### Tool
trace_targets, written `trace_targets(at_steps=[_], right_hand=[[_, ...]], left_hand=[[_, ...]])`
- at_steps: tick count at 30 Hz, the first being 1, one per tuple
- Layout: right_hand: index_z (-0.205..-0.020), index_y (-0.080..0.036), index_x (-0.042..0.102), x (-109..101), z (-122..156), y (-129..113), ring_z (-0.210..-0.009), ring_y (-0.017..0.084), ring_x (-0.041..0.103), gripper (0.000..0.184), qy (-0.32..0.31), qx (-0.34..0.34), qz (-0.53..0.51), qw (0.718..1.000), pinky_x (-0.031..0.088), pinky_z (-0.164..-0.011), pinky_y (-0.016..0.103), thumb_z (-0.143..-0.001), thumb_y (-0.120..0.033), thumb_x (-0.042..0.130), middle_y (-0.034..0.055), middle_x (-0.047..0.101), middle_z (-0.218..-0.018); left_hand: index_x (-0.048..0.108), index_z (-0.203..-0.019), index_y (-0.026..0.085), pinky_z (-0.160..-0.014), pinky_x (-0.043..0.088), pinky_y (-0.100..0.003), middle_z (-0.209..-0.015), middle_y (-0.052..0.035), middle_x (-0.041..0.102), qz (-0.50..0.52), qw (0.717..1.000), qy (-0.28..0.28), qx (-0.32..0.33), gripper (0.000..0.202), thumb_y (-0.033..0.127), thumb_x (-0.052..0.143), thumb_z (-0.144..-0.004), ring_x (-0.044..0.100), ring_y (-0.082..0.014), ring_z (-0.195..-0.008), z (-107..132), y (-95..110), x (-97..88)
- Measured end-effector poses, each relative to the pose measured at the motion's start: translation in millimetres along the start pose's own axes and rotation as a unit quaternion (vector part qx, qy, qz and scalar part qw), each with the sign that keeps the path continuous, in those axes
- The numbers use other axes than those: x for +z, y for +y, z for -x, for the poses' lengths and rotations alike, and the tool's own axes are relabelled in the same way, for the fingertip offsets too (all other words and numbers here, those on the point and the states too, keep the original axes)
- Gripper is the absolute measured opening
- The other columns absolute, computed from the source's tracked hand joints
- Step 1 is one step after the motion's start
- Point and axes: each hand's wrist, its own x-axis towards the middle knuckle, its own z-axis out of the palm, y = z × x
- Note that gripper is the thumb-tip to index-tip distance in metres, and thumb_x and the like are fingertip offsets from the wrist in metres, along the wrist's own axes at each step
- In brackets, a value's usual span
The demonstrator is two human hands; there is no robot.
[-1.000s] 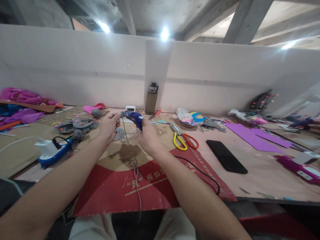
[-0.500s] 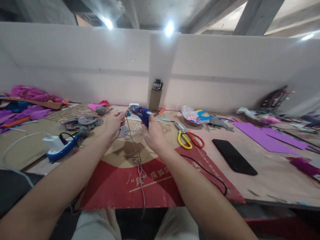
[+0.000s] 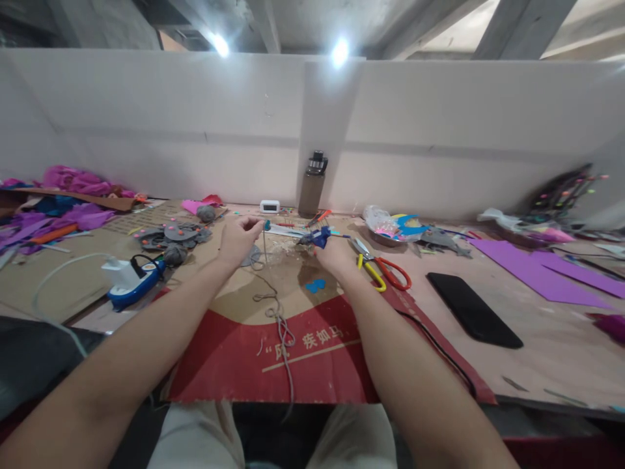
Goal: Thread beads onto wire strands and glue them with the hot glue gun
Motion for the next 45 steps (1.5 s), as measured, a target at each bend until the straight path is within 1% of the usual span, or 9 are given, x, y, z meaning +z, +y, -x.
trace_targets(at_steps=[5, 8, 13, 18, 25, 29, 33, 38, 45], right_hand=[[-0.098, -0.009, 0.063, -21.1, 10.4, -5.8, -0.109, 0.036, 0.049, 0.039, 0.093, 0.016, 0.086, 0.992, 0.038, -0.088, 0.048, -0.079, -0.042, 0.051, 0.0239, 0.055, -0.112], [-0.098, -0.014, 0.061, -29.7, 19.8, -19.7, -0.103, 0.029, 0.051, 0.031, 0.143, -0.074, -0.041, 0.986, 0.039, -0.087, 0.044, -0.081, -0.036, 0.049, 0.0171, 0.056, -0.110], [-0.097, -0.019, 0.057, -46.3, 60.7, -55.4, -0.065, 0.012, 0.052, 0.021, -0.051, -0.270, -0.381, 0.883, 0.044, -0.065, 0.028, -0.085, -0.032, 0.046, 0.0013, 0.057, -0.079], [-0.079, -0.019, 0.056, -70.0, 105.4, -69.4, -0.065, 0.009, 0.046, 0.016, -0.118, -0.367, -0.412, 0.826, 0.038, -0.063, 0.024, -0.088, -0.030, 0.047, -0.0018, 0.052, -0.072], [-0.083, -0.020, 0.044, -37.6, 86.4, -64.9, -0.084, 0.013, 0.049, 0.015, 0.029, -0.223, -0.464, 0.857, 0.040, -0.078, 0.031, -0.086, -0.034, 0.048, 0.0019, 0.050, -0.086], [-0.096, -0.023, 0.037, -12.5, 63.9, -69.6, -0.097, 0.015, 0.053, 0.042, 0.004, -0.151, -0.568, 0.809, 0.043, -0.087, 0.034, -0.070, -0.036, 0.066, 0.0062, 0.051, -0.107], [-0.099, -0.026, 0.030, -8.2, 56.3, -76.2, -0.082, 0.012, 0.057, 0.048, -0.059, -0.124, -0.661, 0.738, 0.049, -0.073, 0.030, -0.068, -0.034, 0.066, 0.0004, 0.054, -0.094], [-0.093, -0.024, 0.040, -6.6, 50.3, -69.5, -0.061, 0.010, 0.047, 0.029, -0.021, -0.131, -0.596, 0.792, 0.042, -0.055, 0.024, -0.075, -0.037, 0.059, -0.0047, 0.048, -0.072], [-0.106, -0.019, 0.049, -19.2, 56.7, -61.7, -0.102, 0.020, 0.048, 0.035, 0.085, -0.180, -0.441, 0.875, 0.041, -0.088, 0.037, -0.077, -0.037, 0.059, 0.0090, 0.052, -0.109]], left_hand=[[0.068, -0.075, 0.015, -0.060, 0.040, -0.025, -0.068, -0.0019, 0.065, -0.043, 0.998, 0.004, 0.052, 0.019, 0.029, 0.055, -0.075, 0.053, -0.0108, -0.059, 0.9, 6.6, -2.8], [0.068, -0.073, 0.015, -0.058, 0.039, -0.024, -0.067, -0.0018, 0.065, -0.057, 0.997, 0.004, 0.055, 0.018, 0.028, 0.055, -0.075, 0.052, -0.0109, -0.058, 0.3, 7.0, -4.3], [0.068, -0.072, 0.016, -0.058, 0.040, -0.025, -0.067, -0.0018, 0.065, -0.074, 0.995, 0.005, 0.059, 0.017, 0.028, 0.056, -0.075, 0.053, -0.0114, -0.058, -1.0, 5.4, -5.3], [0.067, -0.071, 0.017, -0.060, 0.042, -0.025, -0.069, -0.0013, 0.066, -0.079, 0.995, 0.019, 0.057, 0.015, 0.027, 0.057, -0.076, 0.055, -0.0116, -0.061, 0.4, 13.1, -5.7], [0.067, -0.077, 0.017, -0.060, 0.042, -0.022, -0.073, -0.0007, 0.065, -0.090, 0.986, 0.038, 0.133, 0.013, 0.025, 0.057, -0.078, 0.053, -0.0097, -0.061, 9.3, 33.8, -2.6], [0.067, -0.078, 0.020, -0.063, 0.043, -0.023, -0.083, -0.0029, 0.064, -0.125, 0.965, 0.049, 0.227, 0.009, 0.021, 0.059, -0.077, 0.055, -0.0115, -0.070, 13.3, 38.1, -0.9], [0.067, -0.083, 0.021, -0.068, 0.045, -0.025, -0.093, -0.0054, 0.064, -0.128, 0.946, 0.032, 0.295, 0.010, 0.022, 0.058, -0.079, 0.057, -0.0142, -0.083, 15.6, 39.5, 0.1], [0.066, -0.082, 0.019, -0.077, 0.046, -0.027, -0.088, -0.0039, 0.066, -0.101, 0.956, 0.026, 0.275, 0.011, 0.019, 0.056, -0.080, 0.059, -0.0143, -0.085, 18.0, 40.7, 3.2], [0.066, -0.085, 0.018, -0.061, 0.044, -0.023, -0.076, -0.0017, 0.064, -0.063, 0.986, 0.027, 0.154, 0.015, 0.025, 0.055, -0.079, 0.055, -0.0105, -0.062, 16.0, 38.5, 1.6]])
